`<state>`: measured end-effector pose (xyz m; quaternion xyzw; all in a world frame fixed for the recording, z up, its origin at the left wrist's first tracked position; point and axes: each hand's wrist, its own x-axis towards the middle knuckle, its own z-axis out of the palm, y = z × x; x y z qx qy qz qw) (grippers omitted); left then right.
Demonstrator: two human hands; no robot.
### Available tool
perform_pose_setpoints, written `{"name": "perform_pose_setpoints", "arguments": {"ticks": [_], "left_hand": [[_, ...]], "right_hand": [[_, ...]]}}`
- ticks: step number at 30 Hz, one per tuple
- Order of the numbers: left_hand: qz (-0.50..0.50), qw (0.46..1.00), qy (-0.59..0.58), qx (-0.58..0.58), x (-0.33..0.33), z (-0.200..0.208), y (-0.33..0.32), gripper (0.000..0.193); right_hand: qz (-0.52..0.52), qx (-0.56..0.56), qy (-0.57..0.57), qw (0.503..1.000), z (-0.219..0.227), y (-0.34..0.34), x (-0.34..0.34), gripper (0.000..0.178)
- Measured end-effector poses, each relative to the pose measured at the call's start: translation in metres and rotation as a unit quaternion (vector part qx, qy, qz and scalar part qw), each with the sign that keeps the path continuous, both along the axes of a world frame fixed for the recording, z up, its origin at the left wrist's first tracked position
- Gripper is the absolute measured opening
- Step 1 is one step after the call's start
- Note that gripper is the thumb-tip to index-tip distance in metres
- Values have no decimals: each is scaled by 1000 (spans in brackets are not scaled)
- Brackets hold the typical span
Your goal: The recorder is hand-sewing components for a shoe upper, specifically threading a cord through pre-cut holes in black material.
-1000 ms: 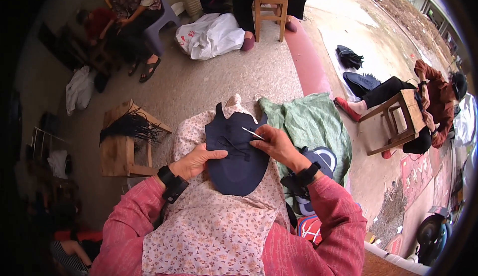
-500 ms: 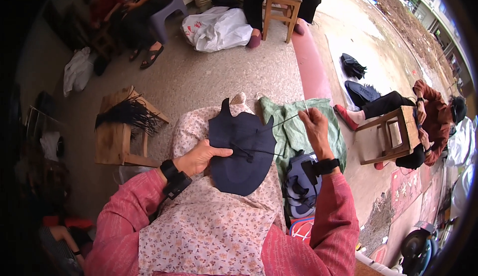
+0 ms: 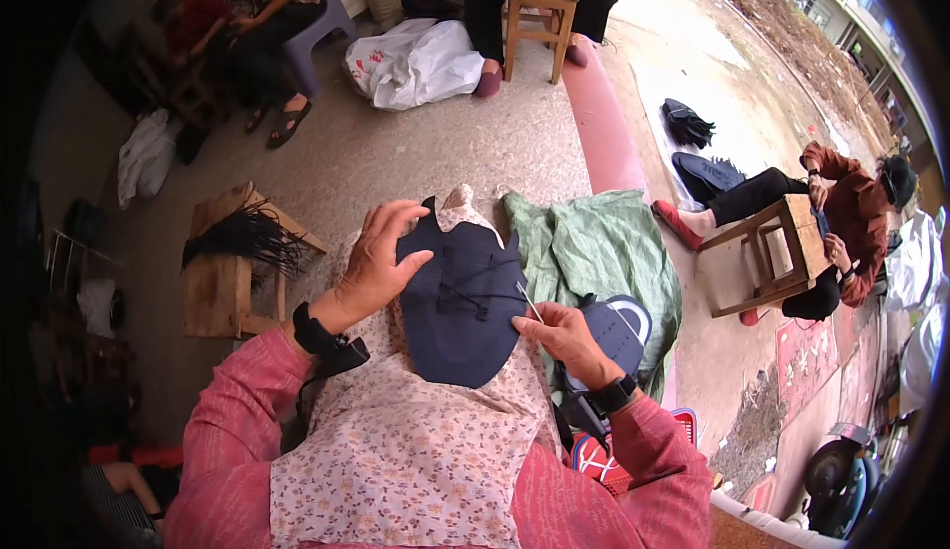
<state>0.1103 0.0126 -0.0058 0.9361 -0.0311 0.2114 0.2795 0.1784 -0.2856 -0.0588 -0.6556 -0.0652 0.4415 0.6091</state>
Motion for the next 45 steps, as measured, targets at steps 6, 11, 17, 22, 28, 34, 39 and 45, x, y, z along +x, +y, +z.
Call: {"name": "perform_pose_setpoints", "arguments": {"ticks": [6,11,17,22,28,34,39,45], "left_hand": [[-178,976,44,115,43,26,-28,68],[-285,914,169,234,65,70,-21,56],[-189,832,371,-366,42,77,-21,44],[-44,584,313,-748,7,10,-12,38],[31,583,360,-728,-34,-34,-23,35],[30,721,291,-628,-28,-17,-11,40],[3,768,307,-562,-5,-19,10,37],[25,641,328,-694,-7,-37,2,34]], "right_hand": [[-45,165,-114,979,11,20,22,5],[132,148,-143,970,83,15,44,11],[-139,102,-314,934,126,10,76,21],[-174,112,-323,924,89,8,70,22],[50,46,-463,884,28,51,-2,12],[71,-41,-556,827,18,67,-14,8],[74,-101,-638,760,21,71,-16,10],[24,-114,-651,750,26,67,-15,8]]}}
